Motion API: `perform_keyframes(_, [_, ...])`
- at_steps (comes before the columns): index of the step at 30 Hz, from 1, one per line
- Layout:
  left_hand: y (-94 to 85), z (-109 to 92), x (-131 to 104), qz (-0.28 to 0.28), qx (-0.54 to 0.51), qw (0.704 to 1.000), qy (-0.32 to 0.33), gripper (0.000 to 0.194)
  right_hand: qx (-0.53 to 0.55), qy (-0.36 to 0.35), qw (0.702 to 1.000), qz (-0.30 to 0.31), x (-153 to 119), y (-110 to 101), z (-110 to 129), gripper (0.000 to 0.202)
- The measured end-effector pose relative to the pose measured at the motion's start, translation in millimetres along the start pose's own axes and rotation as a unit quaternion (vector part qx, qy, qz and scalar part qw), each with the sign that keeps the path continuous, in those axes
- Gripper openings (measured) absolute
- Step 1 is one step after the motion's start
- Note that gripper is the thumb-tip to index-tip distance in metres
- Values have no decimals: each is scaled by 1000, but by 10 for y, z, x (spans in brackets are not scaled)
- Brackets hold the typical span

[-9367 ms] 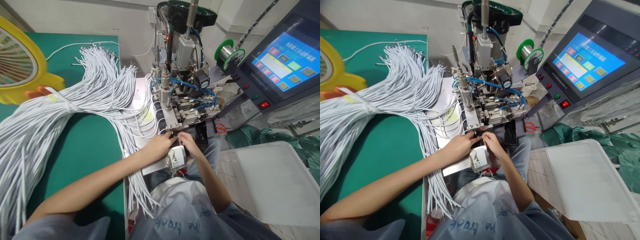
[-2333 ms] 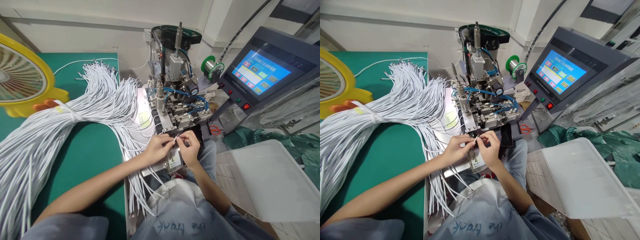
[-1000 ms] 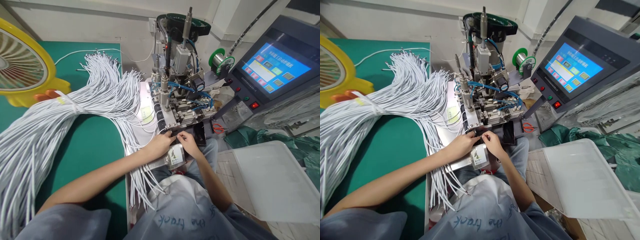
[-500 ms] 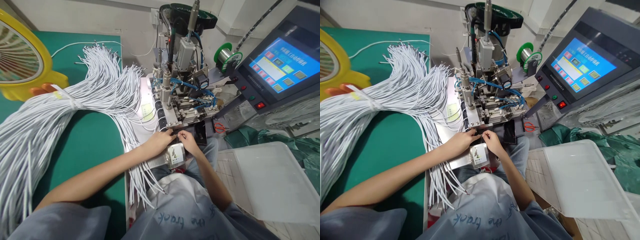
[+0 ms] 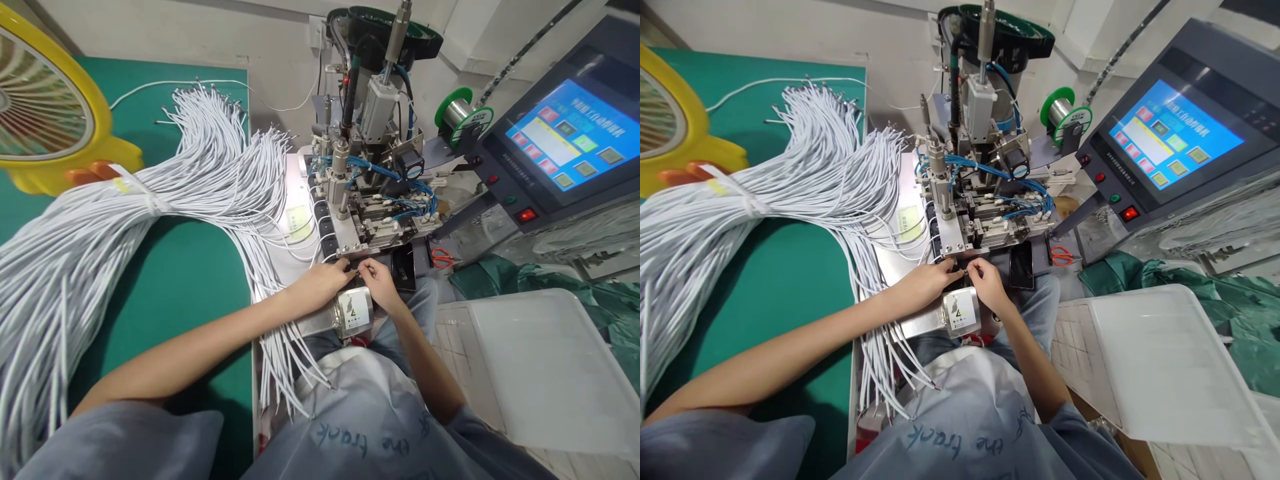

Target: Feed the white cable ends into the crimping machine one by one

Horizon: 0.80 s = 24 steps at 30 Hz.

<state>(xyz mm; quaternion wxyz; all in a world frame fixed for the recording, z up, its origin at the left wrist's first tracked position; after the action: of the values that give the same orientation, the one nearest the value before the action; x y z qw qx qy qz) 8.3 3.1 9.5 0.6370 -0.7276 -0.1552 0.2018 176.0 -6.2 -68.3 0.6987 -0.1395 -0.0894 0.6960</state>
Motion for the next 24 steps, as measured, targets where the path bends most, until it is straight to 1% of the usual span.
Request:
perform_keyframes(10, [-1, -8, 0, 8, -3, 1000, 0, 41, -5, -8, 1000, 11, -44, -11, 88, 19])
perform_keyframes(17, [-5, -2, -1, 5, -7, 1000, 1, 39, -13, 14, 1000, 25, -59, -30, 109, 20])
perform_keyframes(24, [-26, -15, 3, 13, -1, 1000, -1, 41, -2, 40, 999, 0, -55, -17, 128, 20])
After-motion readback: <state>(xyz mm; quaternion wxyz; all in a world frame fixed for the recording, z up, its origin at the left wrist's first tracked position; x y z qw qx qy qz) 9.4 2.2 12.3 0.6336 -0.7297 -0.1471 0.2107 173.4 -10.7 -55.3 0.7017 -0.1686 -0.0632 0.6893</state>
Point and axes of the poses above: each hand's wrist, its own x-axis towards the middle knuckle, its own y-axis out of the palm, z = x × y, the point moved 1 cm from there along x, towards the middle knuckle, and after that the axes turned 7 degrees about y, right-handed, at the moved point
